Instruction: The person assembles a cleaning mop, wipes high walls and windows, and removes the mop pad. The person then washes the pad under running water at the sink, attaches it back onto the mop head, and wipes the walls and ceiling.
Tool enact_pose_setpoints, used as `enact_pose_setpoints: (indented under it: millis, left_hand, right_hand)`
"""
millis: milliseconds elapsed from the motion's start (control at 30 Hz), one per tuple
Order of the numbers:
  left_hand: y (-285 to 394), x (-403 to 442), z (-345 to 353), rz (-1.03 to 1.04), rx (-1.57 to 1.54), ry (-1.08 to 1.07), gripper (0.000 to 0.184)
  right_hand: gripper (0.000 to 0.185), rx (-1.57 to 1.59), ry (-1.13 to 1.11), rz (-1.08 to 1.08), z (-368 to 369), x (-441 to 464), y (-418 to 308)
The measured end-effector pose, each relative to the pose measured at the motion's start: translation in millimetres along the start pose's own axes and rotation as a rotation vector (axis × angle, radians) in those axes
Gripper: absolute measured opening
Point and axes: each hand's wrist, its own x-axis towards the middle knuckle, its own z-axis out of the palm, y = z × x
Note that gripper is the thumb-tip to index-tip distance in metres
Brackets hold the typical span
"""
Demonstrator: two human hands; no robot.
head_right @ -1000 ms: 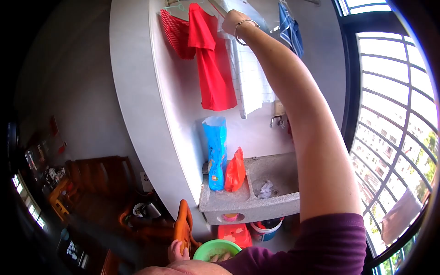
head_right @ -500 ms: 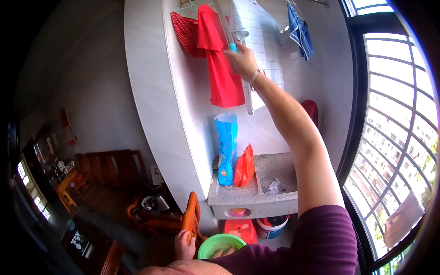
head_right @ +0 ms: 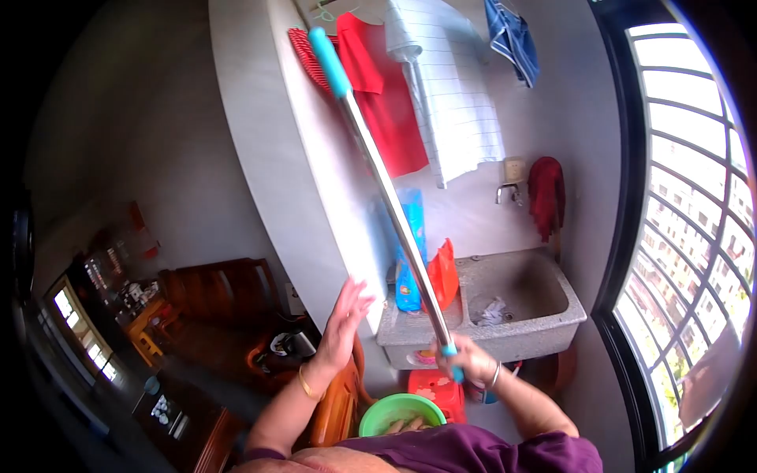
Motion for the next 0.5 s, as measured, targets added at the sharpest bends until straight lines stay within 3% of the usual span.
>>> enact_pose_setpoints:
  millis: [67,133,167,233,300,367,467,500]
  left_hand:
    - [30,53,9,0.132,-0.236,-0.051,0.076]
    - [72,95,2,0.269,-0.61,-0.159,0.072]
    - [101,102,10,0.292,-0.725,0.017,0.063]
    - [106,101,-14,0.283,-0.702,0.023,0.053]
    - [101,81,-1,0.264,-0.543,0.257,0.04]
    - [89,60,7,0.184,-0.494,0.455,0.034]
    - [58,33,17,0.181,-0.374,0.656,0.033]
    - [50,23,20,0.177,-0.276,0.703,0.034]
  right_hand:
    - [0.026,0.053,-0.047,0.165,-3,-26,37]
    - [0.033,0.167,-0.259,0.278,-7,-44,67]
    - [0.039,0.273,-0.39,0.328,-10,-50,77]
    - [0.046,0.489,-0.504,0.455,-28,-54,84]
    - [0.047,0.395,-0.428,0.458,-44,-49,86]
    - [0.042,0.107,-0.126,0.48,-40,-47,87]
    - [0.032,-0.626,-0.266,0.356,-31,-44,107]
    - [0.033,-0.856,-0.221,0.295,-20,-45,103]
